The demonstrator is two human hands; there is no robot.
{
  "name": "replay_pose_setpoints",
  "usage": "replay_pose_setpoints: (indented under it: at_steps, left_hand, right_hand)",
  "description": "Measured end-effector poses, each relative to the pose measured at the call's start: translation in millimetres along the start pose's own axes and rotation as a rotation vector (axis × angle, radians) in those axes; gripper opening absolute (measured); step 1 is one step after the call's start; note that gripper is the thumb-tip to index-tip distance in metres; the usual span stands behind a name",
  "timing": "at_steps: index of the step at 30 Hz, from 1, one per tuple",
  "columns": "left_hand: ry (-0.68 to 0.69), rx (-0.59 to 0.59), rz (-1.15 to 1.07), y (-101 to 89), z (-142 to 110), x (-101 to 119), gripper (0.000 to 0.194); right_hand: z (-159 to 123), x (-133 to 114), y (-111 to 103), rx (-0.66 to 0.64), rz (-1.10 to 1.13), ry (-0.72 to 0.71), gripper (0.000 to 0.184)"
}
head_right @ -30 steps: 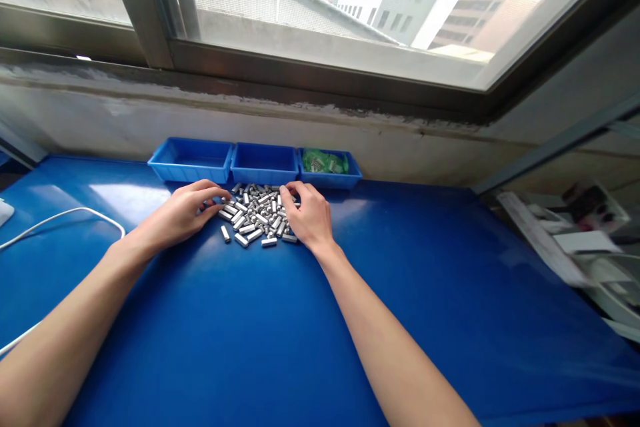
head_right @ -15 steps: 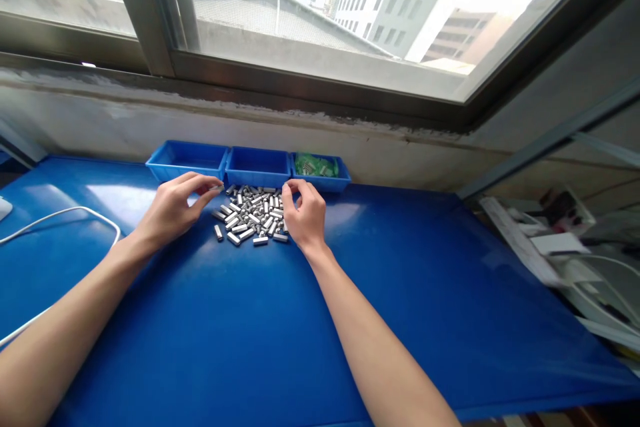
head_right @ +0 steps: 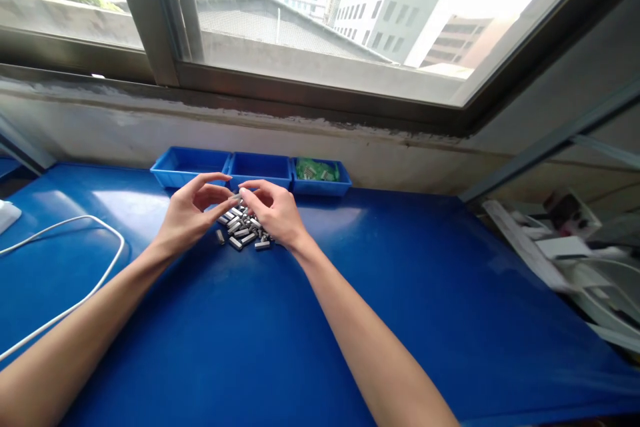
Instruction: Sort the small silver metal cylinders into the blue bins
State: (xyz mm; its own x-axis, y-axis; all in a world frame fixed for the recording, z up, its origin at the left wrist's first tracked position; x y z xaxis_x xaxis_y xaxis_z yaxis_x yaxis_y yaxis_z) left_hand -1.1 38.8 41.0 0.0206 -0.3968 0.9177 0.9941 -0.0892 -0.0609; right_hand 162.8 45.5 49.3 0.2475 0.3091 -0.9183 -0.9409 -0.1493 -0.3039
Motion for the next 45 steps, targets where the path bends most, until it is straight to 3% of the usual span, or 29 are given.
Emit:
replay_pose_setpoints:
  at_steps: [6, 9, 13, 18, 25, 31, 38, 45]
  left_hand:
    - [0.012, 0.006, 0.007, -6.2, -0.3, 6.4, 0.055]
    - [0.059, -0.032, 0.189, -12.1, 0.8, 8.7, 0.037]
    - [0.149, -0.235, 0.597, -10.7, 0.7, 3.3, 0.025]
    - [0.109, -0.348, 0.661, -9.3, 0.6, -9.3, 0.028]
    - [0.037, -0.354, 0.64, -10.6, 1.3, -3.3, 0.025]
    - [-0.017, -0.369, 0.634, -17.5, 1.8, -5.7, 0.029]
    - [0.02, -0.36, 0.671, -13.0, 0.8, -0.4, 0.031]
    - [-0.028, -0.371, 0.652, -17.4, 3.3, -3.1, 0.035]
  right_hand:
    - [9.7, 10.1, 7.7, -0.071, 0.169, 0.1, 0.028]
    - [18.6, 11.9, -6.0, 0.091, 0.144, 0.088, 0.027]
    - [37.5, 19.4, -30.8, 0.36, 0.08, 0.075, 0.026]
    - [52.5, 31.2, -34.8, 0.395, 0.092, 0.164, 0.018]
    - [18.5, 16.3, -20.0, 0.348, 0.094, 0.042, 0.018]
    - [-14.8, 23.8, -23.6, 0.372, 0.061, 0.028, 0.018]
    - [-19.0, 24.7, -21.0, 0.396, 0.08, 0.041, 0.016]
    - [-20.2, 25.9, -23.4, 0.422, 0.069, 0.039, 0.014]
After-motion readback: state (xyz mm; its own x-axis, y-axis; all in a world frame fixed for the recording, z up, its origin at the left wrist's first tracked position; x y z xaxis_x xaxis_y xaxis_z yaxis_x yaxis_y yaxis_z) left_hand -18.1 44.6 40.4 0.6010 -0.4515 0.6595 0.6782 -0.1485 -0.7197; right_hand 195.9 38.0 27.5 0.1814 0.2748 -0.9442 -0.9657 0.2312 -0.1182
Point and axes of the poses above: each hand's wrist, its own z-axis towards the middle knuckle, its own y-axis out of the palm, x = y × z, the point moved 6 cm from there along z, towards the middle knuckle, and after that the axes turned 5 degrees about -z, right-handed, at the moved point
